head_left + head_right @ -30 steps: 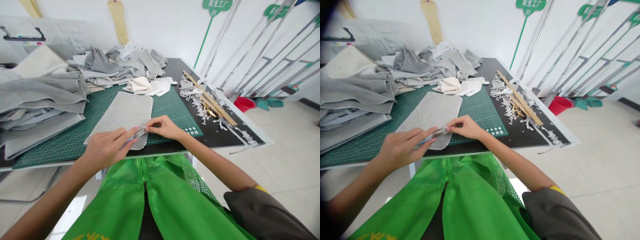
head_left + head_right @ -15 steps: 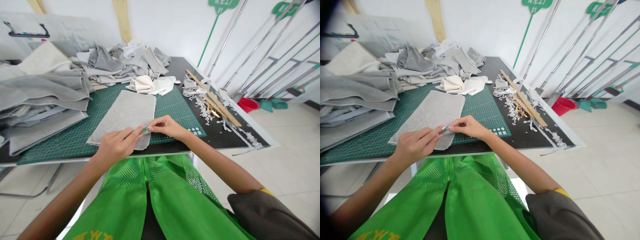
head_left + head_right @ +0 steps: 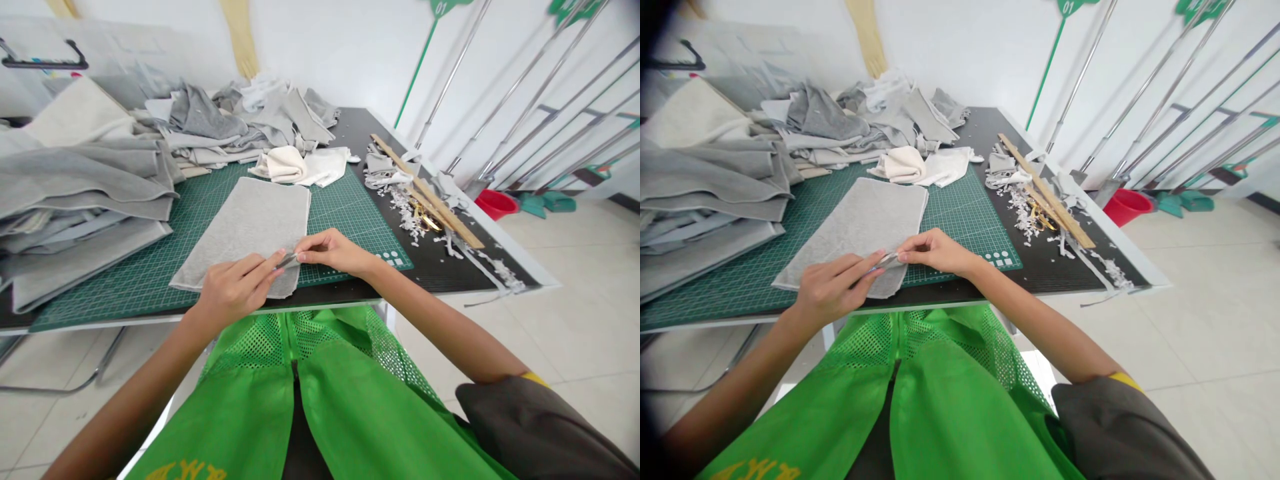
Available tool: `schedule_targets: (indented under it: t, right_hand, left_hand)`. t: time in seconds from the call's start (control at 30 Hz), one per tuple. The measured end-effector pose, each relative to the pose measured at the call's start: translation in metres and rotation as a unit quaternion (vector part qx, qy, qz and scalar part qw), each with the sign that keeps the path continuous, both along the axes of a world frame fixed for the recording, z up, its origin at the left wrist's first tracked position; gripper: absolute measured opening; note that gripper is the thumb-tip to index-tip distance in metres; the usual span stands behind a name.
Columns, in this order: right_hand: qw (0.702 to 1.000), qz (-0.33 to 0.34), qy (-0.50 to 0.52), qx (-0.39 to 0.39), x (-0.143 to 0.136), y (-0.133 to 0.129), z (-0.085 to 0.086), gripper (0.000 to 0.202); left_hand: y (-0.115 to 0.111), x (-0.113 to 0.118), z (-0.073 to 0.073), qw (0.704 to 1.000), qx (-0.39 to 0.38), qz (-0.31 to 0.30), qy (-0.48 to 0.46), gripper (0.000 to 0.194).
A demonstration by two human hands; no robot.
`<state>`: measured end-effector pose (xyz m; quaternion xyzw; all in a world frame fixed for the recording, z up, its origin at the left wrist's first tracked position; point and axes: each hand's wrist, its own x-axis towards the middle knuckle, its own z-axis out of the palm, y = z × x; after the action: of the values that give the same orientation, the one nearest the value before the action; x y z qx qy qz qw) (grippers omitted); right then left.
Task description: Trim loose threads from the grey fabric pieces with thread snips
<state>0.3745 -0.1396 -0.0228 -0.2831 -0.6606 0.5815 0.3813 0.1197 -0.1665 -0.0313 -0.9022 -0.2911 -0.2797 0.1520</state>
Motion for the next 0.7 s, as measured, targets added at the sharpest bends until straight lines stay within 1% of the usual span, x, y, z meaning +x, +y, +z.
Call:
schedule_targets:
  t: [0.2,0.33,0.47,0.57,0.7]
  right_hand:
    - [1.0,-0.004,0.009,-0.016,-0.0006,-0.0001,-0.0008,0.012]
    - [1.0,-0.007,0.006,-0.017,-0.0005,-0.0005,-0.0006,0.012]
    - [1.0,-0.009,0.007,-0.02,-0.0004,-0.0005,-0.0008,0.013]
    - [1.0,-0.009,0.01,-0.028,-0.0006,-0.0004,-0.0008,0.014]
    - [0.999,-0.013,0.012,-0.041,-0.0008,-0.0011,0.0005,0.013]
  left_hand:
    - [0.0001,0.002,0.0001,0.998,-0.057,0.005,-0.036,0.045]
    - [0.0001,0.0031,0.0,0.997,-0.049,0.0,-0.052,0.043]
    - [0.0016,0.0052,-0.0002,0.997,-0.028,-0.028,-0.067,0.045]
    - [0.0035,0.0072,-0.0002,0.995,-0.013,-0.051,-0.09,0.044]
    - [0.0047,0.0086,0.0011,0.992,-0.018,-0.064,-0.106,0.042]
